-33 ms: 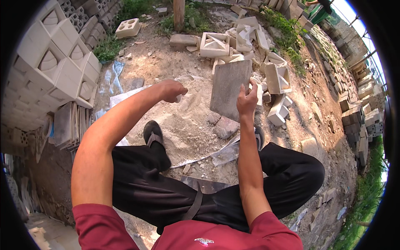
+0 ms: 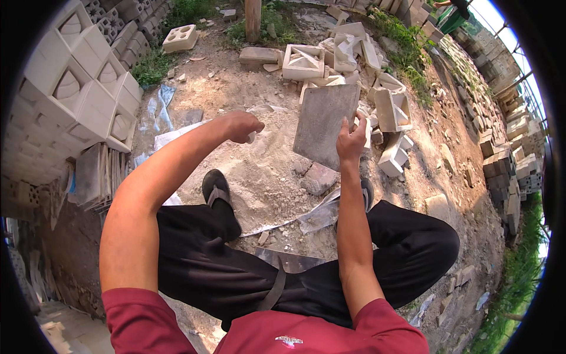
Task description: The person uses a stone fragment to scrape and smooth the edges and inner surfaces of a decorative concrete block while using a trowel to support and move the block.
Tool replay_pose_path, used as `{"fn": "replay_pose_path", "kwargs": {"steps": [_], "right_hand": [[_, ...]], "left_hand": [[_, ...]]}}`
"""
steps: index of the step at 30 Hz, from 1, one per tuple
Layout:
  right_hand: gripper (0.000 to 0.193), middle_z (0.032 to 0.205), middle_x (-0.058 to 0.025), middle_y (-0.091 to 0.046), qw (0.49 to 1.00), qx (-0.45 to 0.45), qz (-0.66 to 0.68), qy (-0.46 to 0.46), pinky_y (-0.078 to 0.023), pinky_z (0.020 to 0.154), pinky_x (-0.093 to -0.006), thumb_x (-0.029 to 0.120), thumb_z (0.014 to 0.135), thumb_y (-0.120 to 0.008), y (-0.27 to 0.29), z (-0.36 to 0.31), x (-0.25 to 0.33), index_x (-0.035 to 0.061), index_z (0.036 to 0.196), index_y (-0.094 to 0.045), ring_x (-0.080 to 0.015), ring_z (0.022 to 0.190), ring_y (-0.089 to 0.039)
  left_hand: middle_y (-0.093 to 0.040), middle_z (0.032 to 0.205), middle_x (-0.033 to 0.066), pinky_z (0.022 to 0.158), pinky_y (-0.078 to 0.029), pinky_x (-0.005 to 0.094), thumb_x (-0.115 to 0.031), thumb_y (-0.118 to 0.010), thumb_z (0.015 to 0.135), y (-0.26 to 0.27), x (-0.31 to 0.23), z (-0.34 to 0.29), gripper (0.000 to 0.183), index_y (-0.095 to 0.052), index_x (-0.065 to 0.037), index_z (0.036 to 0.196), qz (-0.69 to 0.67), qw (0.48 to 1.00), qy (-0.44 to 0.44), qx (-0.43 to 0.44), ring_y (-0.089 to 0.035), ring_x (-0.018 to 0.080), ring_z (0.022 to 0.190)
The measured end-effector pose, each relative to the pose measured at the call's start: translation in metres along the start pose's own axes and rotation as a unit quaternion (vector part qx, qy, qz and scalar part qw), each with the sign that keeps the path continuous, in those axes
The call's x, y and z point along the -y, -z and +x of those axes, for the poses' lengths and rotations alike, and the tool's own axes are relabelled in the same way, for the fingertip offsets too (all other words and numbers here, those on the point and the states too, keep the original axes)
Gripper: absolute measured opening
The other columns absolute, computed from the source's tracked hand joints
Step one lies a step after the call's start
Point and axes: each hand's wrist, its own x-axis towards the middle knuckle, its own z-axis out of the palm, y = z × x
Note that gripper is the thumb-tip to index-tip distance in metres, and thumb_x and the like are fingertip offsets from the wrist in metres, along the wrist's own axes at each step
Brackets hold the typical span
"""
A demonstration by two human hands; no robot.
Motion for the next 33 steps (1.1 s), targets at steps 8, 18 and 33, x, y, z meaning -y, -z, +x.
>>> {"fn": "replay_pose_path", "kwargs": {"steps": [8, 18, 33], "right_hand": [[0.032, 0.100, -0.0114, -0.065, 0.951, -0.009, 0.233, -0.203, -0.048, 0.074, -0.0269, 0.010, 0.092, -0.060, -0.036, -0.012, -0.146, 0.0001, 0.120, -0.048, -0.0149, 0.085, -0.059], [0.030, 0.093, -0.0155, -0.070, 0.956, 0.194, -0.165, -0.148, -0.049, 0.078, -0.0352, 0.022, 0.087, -0.063, -0.039, -0.031, -0.189, -0.0039, 0.103, -0.064, -0.0224, 0.087, -0.066], [0.059, 0.115, -0.0289, -0.052, 0.937, 0.070, -0.284, -0.193, -0.042, 0.095, -0.0487, 0.028, 0.080, -0.069, 0.020, -0.014, -0.164, -0.0070, 0.121, -0.046, -0.0441, 0.110, -0.051]], "left_hand": [[-0.066, 0.102, 0.0154, 0.083, -0.050, 0.0448, -0.011, -0.071, 0.073, -0.004, 0.003, 0.005, 0.042, -0.059, -0.009, 0.113, 0.011, 0.999, -0.037, -0.024, -0.062, 0.0348, 0.100], [-0.065, 0.098, 0.0147, 0.080, -0.049, 0.0461, -0.013, -0.070, 0.073, -0.009, 0.011, -0.004, 0.038, -0.058, -0.009, 0.109, 0.019, 0.999, -0.028, -0.004, -0.062, 0.0349, 0.097], [-0.062, 0.112, 0.0147, 0.087, -0.048, 0.0438, -0.019, -0.072, 0.079, 0.000, -0.024, 0.057, 0.038, -0.057, -0.006, 0.112, -0.039, 0.994, 0.044, -0.088, -0.058, 0.0329, 0.109]]}}
